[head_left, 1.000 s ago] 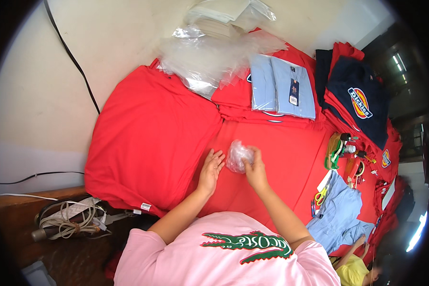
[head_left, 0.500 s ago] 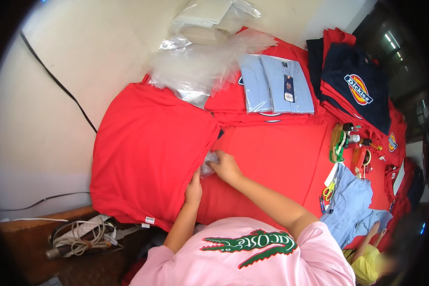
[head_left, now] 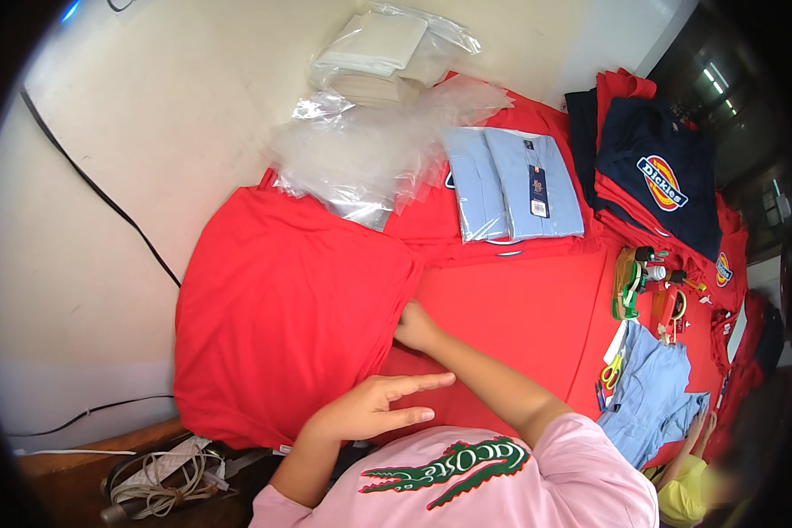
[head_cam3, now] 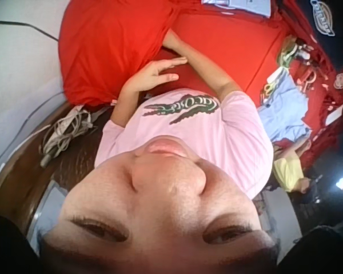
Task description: The person places a folded blue shirt into a clear plastic bag and seals the bag with an adhesive strip.
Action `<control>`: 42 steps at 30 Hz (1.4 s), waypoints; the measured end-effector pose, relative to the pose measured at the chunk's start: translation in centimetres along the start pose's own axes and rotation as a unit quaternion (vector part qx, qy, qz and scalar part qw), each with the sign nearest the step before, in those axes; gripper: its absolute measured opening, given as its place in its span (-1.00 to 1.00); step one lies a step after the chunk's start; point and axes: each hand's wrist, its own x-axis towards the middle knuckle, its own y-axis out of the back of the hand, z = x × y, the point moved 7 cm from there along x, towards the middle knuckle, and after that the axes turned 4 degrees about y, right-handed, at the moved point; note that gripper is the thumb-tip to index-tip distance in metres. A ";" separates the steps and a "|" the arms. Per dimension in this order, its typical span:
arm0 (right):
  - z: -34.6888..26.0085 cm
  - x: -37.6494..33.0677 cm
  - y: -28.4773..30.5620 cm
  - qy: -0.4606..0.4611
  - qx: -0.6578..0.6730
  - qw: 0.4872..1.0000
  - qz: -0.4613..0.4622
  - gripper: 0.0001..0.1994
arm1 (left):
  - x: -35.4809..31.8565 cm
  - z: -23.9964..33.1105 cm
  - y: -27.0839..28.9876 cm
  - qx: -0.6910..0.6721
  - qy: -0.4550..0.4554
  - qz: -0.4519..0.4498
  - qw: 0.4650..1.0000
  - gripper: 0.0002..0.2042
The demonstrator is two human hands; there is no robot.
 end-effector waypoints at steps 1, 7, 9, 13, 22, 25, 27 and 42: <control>0.1 -1.5 2.1 0.007 -0.024 0.999 -0.022 -0.63 | 0.5 1.3 1.3 0.014 -0.015 0.006 1.000 -0.59; 3.9 -13.5 13.9 -0.173 0.208 0.950 0.156 -0.81 | 13.0 7.9 14.3 0.376 -0.169 0.312 0.856 -0.61; 4.1 -16.6 16.1 -0.206 0.207 0.937 0.194 -0.80 | 18.3 6.7 18.8 0.567 -0.213 0.392 0.692 -0.60; 5.3 -22.4 16.8 -0.224 0.209 0.918 0.251 -0.80 | 23.6 4.7 25.0 0.600 -0.167 0.398 0.673 -0.72; 0.3 -25.3 17.5 -0.133 0.259 0.905 0.309 -0.44 | 16.1 14.3 6.3 -0.067 -0.147 0.227 0.960 -0.67; -5.8 -23.5 21.5 0.075 0.262 0.899 0.342 -0.04 | 12.8 13.5 -3.4 -0.197 -0.018 0.061 0.978 -0.71; -9.1 -23.6 24.5 0.199 0.317 0.865 0.334 -0.04 | 11.6 11.6 -7.0 -0.181 -0.013 -0.018 0.983 -0.70; -14.6 -54.4 29.5 0.077 0.284 0.807 0.512 -0.68 | 11.6 4.3 -28.8 -0.115 -0.030 -0.042 0.992 -0.68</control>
